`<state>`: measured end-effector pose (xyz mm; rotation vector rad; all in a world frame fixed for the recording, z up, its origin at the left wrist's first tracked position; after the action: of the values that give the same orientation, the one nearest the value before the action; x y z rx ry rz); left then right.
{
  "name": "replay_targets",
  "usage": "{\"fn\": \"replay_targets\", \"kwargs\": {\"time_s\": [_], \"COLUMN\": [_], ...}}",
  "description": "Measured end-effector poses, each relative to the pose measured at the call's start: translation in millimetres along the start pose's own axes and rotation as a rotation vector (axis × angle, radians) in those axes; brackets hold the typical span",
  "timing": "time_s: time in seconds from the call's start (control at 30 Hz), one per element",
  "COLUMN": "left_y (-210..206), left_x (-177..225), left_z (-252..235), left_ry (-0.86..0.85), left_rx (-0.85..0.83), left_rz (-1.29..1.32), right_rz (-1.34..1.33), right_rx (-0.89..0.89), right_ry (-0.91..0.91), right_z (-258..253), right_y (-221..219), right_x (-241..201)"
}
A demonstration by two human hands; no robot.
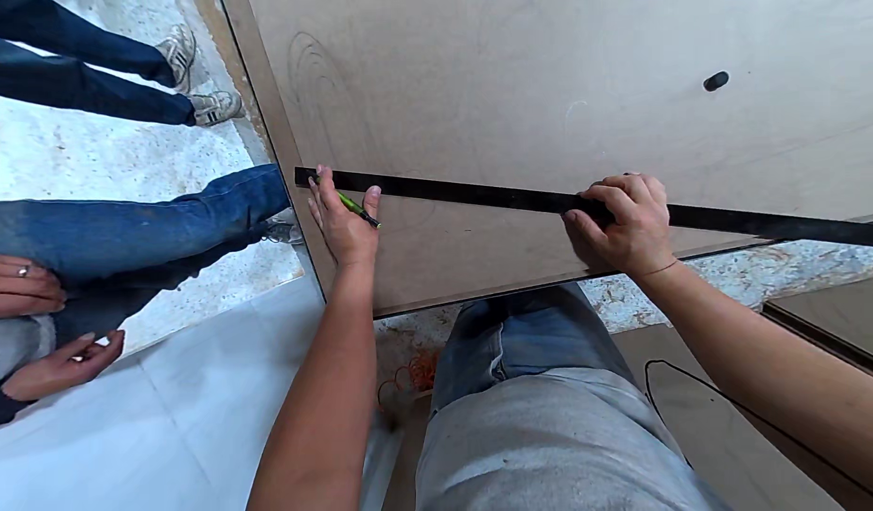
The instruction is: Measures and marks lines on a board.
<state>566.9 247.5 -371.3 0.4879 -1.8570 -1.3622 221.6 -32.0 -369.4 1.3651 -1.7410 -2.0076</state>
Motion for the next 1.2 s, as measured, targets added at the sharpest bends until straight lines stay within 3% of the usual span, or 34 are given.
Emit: {"fn": "replay_targets", "kwargs": {"time_s": [1.2], "left_y": [-6], "left_x": [1], "left_z": [-36], "left_ry": [0.077], "left_rx": [-0.036], "left_rz": [0.000], "right_rz": [0.012], "right_rx": [-0.016], "right_ry": [-0.037], "right_z": [-37], "right_y": [-3], "right_x": [1]}}
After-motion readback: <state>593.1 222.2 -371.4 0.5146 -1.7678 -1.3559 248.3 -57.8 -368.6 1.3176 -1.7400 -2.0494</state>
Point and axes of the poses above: each hand's wrist, its own z-axis away from the middle knuckle, its own y-axis out of the back of the hand, x = y × z, the point moved 4 cm from there along -z, towards the middle knuckle, and after that the axes turned 13 degrees about -y, right-handed, at the moved point
